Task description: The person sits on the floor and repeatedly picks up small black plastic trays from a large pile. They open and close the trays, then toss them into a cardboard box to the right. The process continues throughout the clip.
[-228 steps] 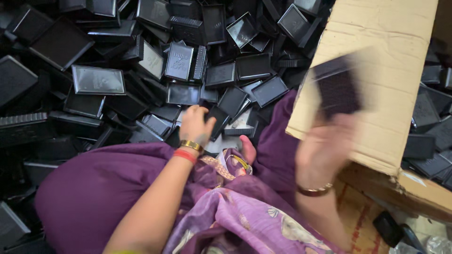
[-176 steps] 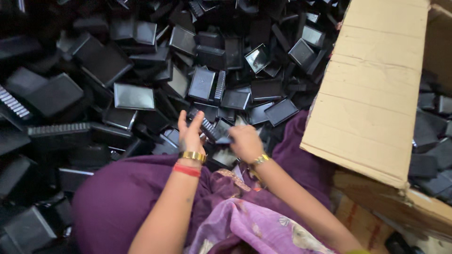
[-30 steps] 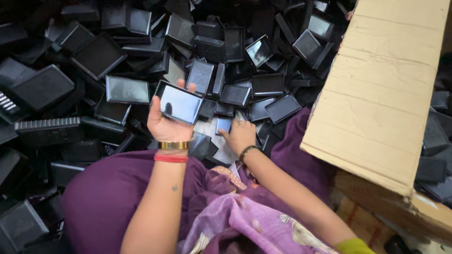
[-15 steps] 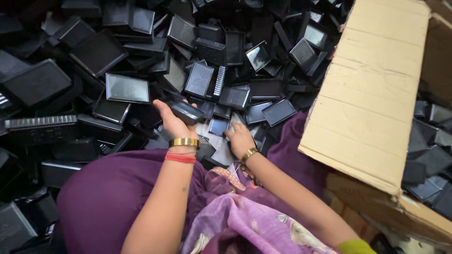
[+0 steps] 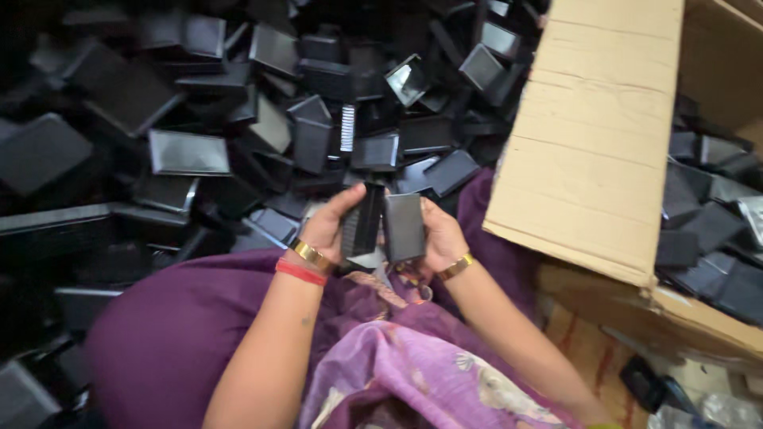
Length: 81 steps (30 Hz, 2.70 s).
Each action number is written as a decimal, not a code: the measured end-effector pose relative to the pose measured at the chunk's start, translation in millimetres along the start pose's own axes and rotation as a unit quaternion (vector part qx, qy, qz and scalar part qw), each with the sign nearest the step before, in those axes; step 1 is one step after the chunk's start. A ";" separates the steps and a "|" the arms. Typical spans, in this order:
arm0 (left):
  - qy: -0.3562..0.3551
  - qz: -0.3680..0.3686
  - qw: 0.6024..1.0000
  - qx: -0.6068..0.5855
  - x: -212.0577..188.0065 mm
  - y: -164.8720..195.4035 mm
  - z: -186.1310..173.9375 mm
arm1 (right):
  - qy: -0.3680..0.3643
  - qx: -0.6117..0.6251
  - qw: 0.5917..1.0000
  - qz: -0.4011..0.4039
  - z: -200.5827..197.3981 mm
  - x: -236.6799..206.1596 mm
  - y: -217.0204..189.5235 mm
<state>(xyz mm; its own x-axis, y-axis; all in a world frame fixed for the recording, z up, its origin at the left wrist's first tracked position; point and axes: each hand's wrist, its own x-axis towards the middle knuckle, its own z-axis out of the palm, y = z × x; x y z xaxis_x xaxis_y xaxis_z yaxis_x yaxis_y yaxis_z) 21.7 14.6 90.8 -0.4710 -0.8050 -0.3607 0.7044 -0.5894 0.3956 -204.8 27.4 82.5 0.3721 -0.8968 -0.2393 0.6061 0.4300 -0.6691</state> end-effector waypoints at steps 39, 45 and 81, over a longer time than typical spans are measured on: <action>0.196 0.192 0.925 0.264 40.1 -22.1 -39.5 | 0.268 -0.369 0.877 -0.148 -3.3 -35.3 -31.1; 0.302 -0.072 0.471 0.826 30.9 -10.7 -52.0 | 0.139 -0.065 0.803 -0.576 -16.5 -82.2 -140.9; 0.286 0.174 0.291 0.896 26.6 -59.2 -34.5 | 0.043 -0.885 0.462 -0.021 12.0 26.9 27.3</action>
<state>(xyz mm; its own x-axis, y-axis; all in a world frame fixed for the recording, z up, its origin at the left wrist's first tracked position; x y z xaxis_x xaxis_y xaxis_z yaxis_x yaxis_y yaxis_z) -14.2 30.4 28.6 -0.0099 -0.9963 0.0858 -0.9936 0.0194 0.1116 -169.7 16.4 66.2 0.3110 -0.9339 -0.1764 -0.9425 -0.2792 -0.1835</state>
